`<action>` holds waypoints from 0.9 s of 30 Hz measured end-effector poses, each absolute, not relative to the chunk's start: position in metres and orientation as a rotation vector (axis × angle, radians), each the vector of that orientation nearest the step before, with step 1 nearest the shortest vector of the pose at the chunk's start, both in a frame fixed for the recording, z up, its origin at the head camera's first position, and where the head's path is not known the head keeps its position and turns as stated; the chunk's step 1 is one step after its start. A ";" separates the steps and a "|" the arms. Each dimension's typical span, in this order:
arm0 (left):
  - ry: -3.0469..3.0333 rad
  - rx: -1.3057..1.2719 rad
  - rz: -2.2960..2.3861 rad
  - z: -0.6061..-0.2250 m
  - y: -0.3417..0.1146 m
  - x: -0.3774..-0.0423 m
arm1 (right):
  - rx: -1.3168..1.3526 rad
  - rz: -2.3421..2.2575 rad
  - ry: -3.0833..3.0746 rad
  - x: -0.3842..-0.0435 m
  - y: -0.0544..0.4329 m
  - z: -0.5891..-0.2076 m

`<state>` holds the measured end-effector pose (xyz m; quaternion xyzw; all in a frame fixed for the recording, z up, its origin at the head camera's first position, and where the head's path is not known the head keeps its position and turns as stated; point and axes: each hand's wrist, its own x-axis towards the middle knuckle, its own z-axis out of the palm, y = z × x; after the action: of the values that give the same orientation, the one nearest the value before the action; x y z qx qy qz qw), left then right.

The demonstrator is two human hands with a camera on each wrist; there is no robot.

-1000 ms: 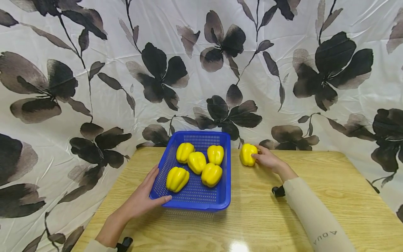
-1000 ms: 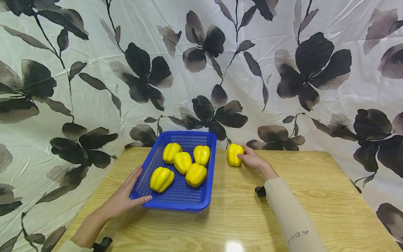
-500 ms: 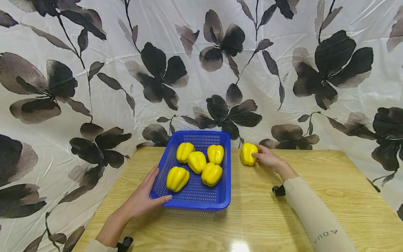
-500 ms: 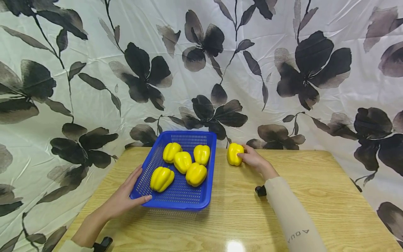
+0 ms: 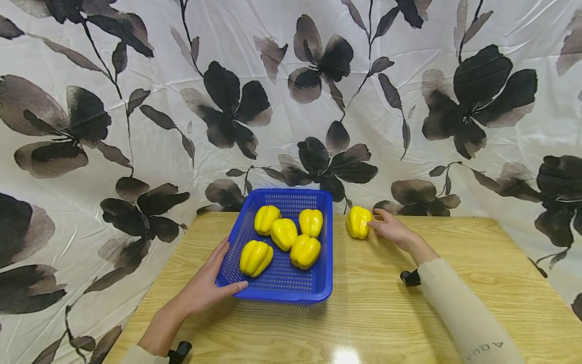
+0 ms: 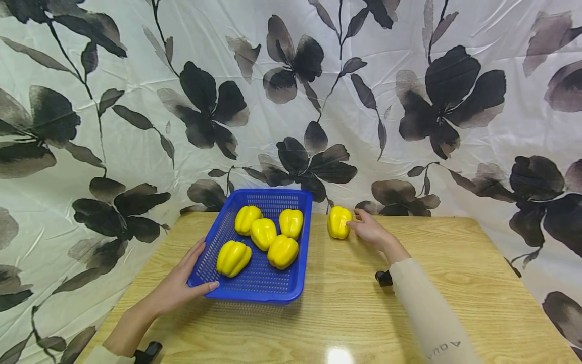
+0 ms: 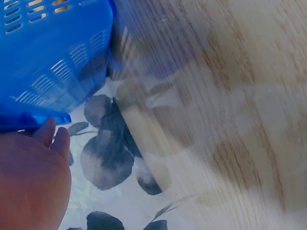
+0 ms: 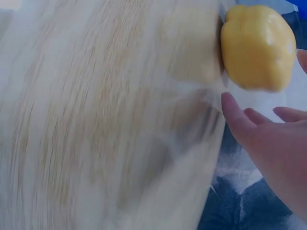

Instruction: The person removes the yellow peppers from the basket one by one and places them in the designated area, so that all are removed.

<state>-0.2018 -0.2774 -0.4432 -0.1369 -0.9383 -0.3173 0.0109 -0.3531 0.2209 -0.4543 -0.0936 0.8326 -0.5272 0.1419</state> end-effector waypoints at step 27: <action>-2.936 -0.404 -0.989 -0.443 -0.276 -0.202 | -0.343 -1.296 2.631 -0.314 0.226 -0.408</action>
<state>-0.2024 -0.2764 -0.4431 -0.1294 -0.9397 -0.3164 0.0087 -0.3135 0.2258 -0.4083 -0.1158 0.8869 -0.4371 0.0942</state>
